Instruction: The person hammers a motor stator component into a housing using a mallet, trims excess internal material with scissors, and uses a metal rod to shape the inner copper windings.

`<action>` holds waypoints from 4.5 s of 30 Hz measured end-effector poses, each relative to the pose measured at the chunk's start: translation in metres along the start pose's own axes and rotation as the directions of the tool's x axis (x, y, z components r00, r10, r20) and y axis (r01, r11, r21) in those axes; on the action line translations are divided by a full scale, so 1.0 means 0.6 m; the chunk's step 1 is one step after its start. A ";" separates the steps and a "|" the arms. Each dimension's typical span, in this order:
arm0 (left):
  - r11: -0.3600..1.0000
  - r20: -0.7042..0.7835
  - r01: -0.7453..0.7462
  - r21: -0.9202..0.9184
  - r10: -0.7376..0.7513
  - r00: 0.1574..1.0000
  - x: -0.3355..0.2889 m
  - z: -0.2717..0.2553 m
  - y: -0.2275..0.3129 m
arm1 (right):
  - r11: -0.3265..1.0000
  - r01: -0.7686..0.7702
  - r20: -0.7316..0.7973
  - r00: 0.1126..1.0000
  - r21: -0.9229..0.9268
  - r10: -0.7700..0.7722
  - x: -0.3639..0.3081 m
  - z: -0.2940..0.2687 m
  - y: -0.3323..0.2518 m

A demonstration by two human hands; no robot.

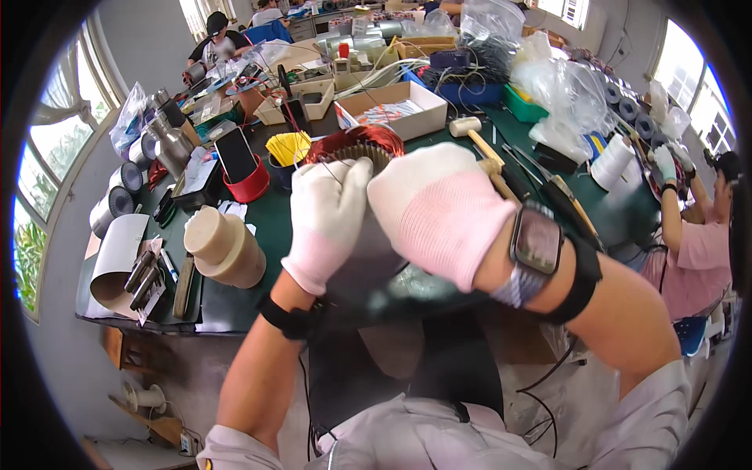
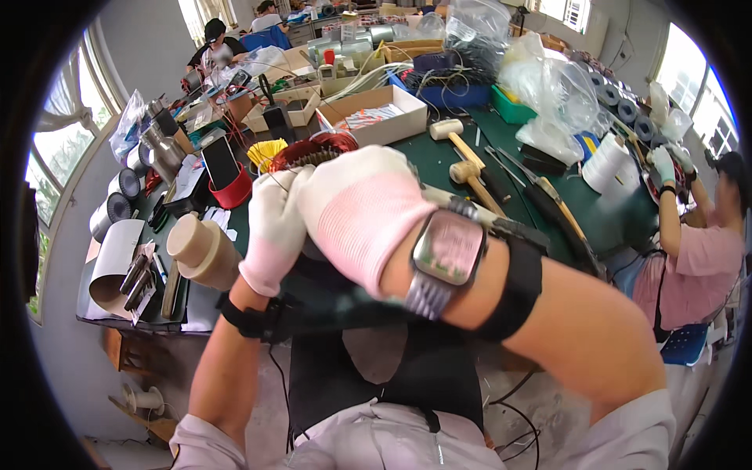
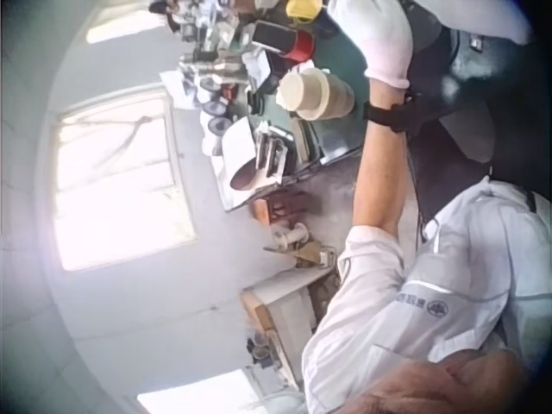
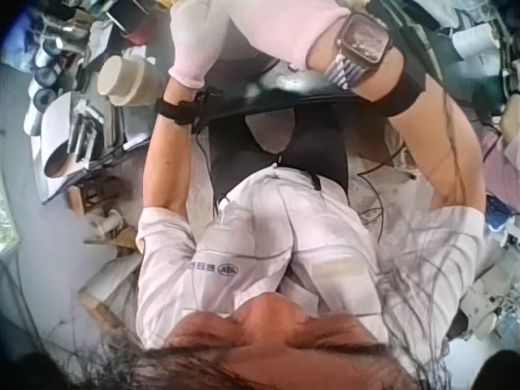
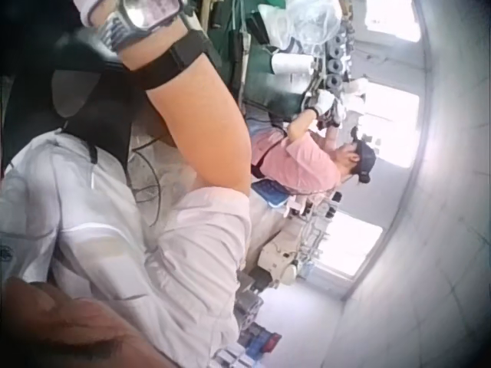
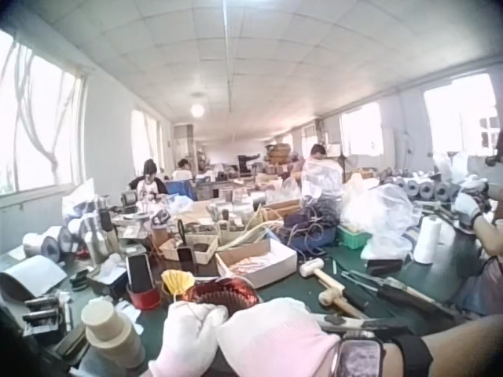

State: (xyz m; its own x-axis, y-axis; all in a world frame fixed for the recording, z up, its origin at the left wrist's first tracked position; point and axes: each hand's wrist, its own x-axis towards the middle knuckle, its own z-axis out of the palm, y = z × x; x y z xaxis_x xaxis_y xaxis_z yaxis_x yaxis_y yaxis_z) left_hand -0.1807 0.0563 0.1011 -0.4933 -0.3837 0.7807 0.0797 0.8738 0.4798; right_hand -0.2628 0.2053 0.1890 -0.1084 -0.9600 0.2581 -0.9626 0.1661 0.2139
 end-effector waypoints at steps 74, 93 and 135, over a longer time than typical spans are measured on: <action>0.844 0.062 0.508 -0.174 -0.505 0.861 0.223 -0.374 -0.038 | 0.800 -0.235 -0.208 0.890 0.552 0.405 -0.159 0.210 0.086; 0.944 0.296 0.244 0.222 -0.304 0.906 0.145 -0.079 -0.107 | 0.730 0.008 -0.256 0.939 0.684 0.230 0.115 0.168 0.133; 0.933 0.210 0.357 0.052 -0.360 0.909 0.040 -0.057 -0.106 | 0.963 0.245 -0.106 0.966 0.109 -0.234 0.188 0.082 0.086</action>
State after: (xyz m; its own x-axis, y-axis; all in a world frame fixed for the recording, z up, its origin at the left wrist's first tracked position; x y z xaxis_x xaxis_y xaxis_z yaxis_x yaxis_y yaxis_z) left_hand -0.1677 -0.0185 0.1029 -0.6589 -0.6004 0.4532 -0.1468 0.6936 0.7053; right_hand -0.3368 0.0946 0.1824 0.1470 -0.9427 0.2994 -0.9809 -0.1001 0.1666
